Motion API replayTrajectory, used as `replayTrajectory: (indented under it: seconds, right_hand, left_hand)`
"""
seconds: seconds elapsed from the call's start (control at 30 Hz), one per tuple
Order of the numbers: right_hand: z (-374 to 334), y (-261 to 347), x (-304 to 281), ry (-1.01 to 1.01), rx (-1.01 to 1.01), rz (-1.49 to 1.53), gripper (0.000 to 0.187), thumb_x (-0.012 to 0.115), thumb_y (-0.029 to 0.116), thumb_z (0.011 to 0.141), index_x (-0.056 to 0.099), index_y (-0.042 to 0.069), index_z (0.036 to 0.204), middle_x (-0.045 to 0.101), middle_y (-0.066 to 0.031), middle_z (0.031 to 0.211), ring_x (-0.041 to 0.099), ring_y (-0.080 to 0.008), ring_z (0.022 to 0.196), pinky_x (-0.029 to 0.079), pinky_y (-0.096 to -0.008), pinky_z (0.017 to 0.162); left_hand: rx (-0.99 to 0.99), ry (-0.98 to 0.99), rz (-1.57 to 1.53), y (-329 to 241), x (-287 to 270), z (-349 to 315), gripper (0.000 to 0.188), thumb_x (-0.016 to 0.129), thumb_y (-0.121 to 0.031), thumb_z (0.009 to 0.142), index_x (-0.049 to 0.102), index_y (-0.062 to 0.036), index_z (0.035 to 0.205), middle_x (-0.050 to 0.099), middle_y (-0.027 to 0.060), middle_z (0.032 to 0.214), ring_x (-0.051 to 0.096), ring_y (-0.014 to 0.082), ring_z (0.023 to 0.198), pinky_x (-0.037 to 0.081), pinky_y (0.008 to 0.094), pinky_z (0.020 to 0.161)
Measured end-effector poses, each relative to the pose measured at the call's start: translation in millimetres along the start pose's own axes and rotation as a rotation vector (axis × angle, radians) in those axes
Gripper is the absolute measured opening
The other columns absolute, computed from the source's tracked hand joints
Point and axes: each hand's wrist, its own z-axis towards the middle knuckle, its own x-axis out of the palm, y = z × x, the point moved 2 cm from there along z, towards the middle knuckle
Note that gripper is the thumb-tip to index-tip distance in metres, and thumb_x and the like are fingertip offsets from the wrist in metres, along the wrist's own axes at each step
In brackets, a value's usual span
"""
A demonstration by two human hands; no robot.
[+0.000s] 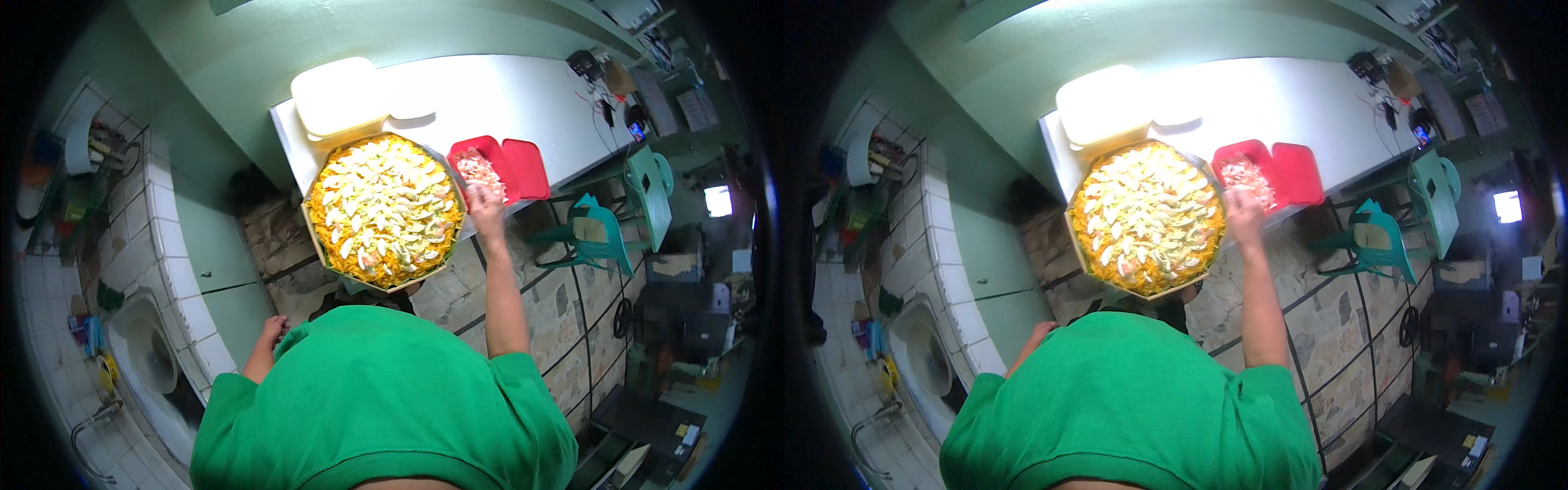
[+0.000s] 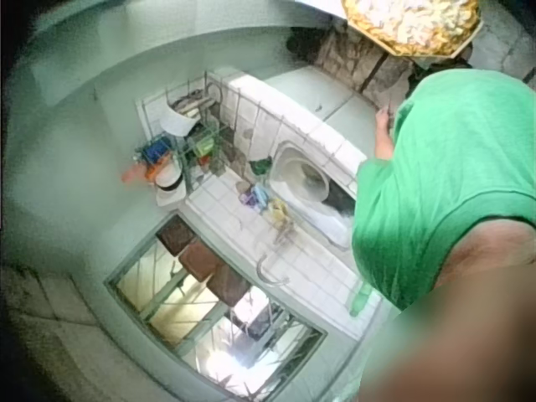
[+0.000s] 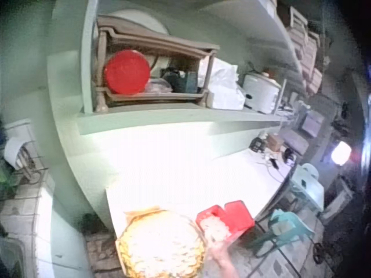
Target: The person uses tongs to place diced meat from a red container onto a large tray of nachos already topped with cheese and sour cream. Later, the person opens a yellow container and adds cooked ground meat to the same tray. The task ends with the tray fully topped.
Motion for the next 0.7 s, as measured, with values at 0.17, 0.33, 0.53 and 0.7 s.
replayTrajectory:
  seconds: [0.17, 0.33, 0.53, 0.7]
  right_hand:
    - [38.6, -28.9, -85.0, -0.189, 0.188, -0.458, 0.030, 0.055, 0.031, 0.093, 0.068, 0.005, 0.101, 0.068, -0.0189, 0.096, 0.065, -0.0370, 0.092, 0.050, -0.0451, 0.081]
    - [56.5, -42.9, -86.4, -0.038, 0.376, -0.690, 0.029, 0.055, 0.032, 0.093, 0.068, 0.008, 0.102, 0.068, -0.0179, 0.102, 0.064, -0.0392, 0.098, 0.050, -0.0491, 0.085]
    - [69.3, -45.9, -79.7, 0.052, 0.405, -0.720, 0.031, 0.055, 0.033, 0.092, 0.068, 0.008, 0.103, 0.067, -0.0200, 0.107, 0.063, -0.0391, 0.103, 0.050, -0.0486, 0.086]
    - [61.0, -42.7, -93.2, -0.009, 0.376, -0.685, 0.028, 0.054, 0.034, 0.092, 0.067, 0.013, 0.104, 0.066, -0.0178, 0.106, 0.062, -0.0398, 0.101, 0.049, -0.0504, 0.083]
  left_hand:
    - [0.167, 0.056, -0.047, 17.1, -6.4, 7.2, 0.023, 0.057, -0.030, 0.092, 0.067, -0.0096, 0.092, 0.065, 0.0013, 0.079, 0.057, 0.0149, 0.066, 0.044, 0.0322, 0.056]
    - [0.083, -0.018, -0.022, 0.8, -4.6, -0.8, 0.022, 0.057, -0.030, 0.092, 0.067, -0.0121, 0.099, 0.065, 0.0002, 0.083, 0.058, 0.0144, 0.067, 0.045, 0.0329, 0.058]
    - [0.027, -0.057, -0.051, -16.7, -1.2, -12.9, 0.020, 0.056, -0.032, 0.093, 0.066, -0.0183, 0.104, 0.064, -0.0026, 0.083, 0.057, 0.0125, 0.067, 0.044, 0.0326, 0.059]
    - [-0.005, -0.029, -0.110, -1.5, 1.3, -11.3, 0.020, 0.057, -0.034, 0.092, 0.066, -0.0186, 0.103, 0.063, -0.0034, 0.083, 0.056, 0.0116, 0.066, 0.043, 0.0323, 0.057]
